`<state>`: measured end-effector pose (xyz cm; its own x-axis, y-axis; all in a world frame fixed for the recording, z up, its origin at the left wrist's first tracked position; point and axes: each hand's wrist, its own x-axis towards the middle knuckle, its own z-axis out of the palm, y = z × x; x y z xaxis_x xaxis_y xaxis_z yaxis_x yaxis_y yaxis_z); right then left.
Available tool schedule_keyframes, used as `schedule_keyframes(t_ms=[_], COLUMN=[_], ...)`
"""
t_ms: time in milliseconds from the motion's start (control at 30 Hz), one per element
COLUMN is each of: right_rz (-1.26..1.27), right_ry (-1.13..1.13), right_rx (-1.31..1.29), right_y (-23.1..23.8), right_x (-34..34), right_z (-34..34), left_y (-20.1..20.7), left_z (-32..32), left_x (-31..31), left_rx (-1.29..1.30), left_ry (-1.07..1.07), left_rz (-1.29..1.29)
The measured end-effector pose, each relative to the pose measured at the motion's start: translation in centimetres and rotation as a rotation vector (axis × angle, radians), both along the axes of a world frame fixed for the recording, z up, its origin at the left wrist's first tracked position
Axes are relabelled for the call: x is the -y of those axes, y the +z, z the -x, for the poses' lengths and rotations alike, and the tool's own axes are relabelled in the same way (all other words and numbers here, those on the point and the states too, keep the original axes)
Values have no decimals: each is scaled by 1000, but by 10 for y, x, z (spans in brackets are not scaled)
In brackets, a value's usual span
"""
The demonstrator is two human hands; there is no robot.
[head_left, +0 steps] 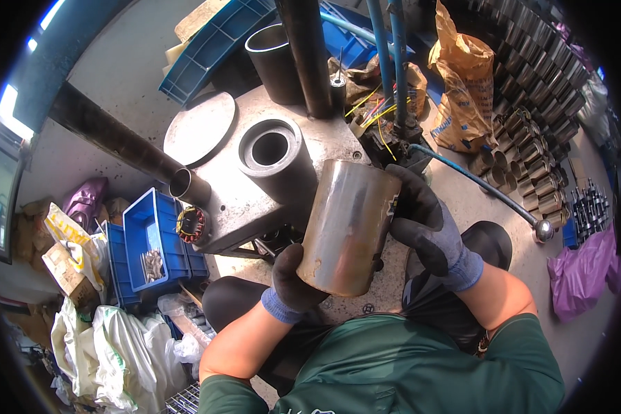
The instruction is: The person places a metal cylinder into a press machine, inserts a coil, operates the machine with a lever, and then removes the assembled unit, repeating this for several cylinders.
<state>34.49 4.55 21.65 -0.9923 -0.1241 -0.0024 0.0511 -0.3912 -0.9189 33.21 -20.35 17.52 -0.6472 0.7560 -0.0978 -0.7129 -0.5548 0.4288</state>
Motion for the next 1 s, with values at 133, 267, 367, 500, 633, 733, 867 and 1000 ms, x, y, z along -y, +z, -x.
schedule_keyframes(t_ms=[133,267,367,500,633,733,867,1000], right_rz=[47,37,-99,-177,-223,-280,-612,-786], right_ry=[35,36,9,-33,-21,-36,-53,-3], right_rx=[-41,-53,-105,-115,-132,-183,-535,-785], right_y=[-3,-4,-5,-8,-14,-20,-13,-5], right_x=[2,7,8,9,9,9,8,30], right_z=[0,-1,-3,-3,0,0,2,7], left_y=[-3,8,11,13,19,9,-9,-18], left_z=[-1,-1,2,0,0,3,13,8], left_x=[0,-1,-7,-13,-11,-9,-7,23], left_rx=[44,-36,-179,-285,-334,-406,-702,-913], left_ry=[40,37,51,91,86,37,130,304], left_rz=[71,156,236,340,398,398,610,712])
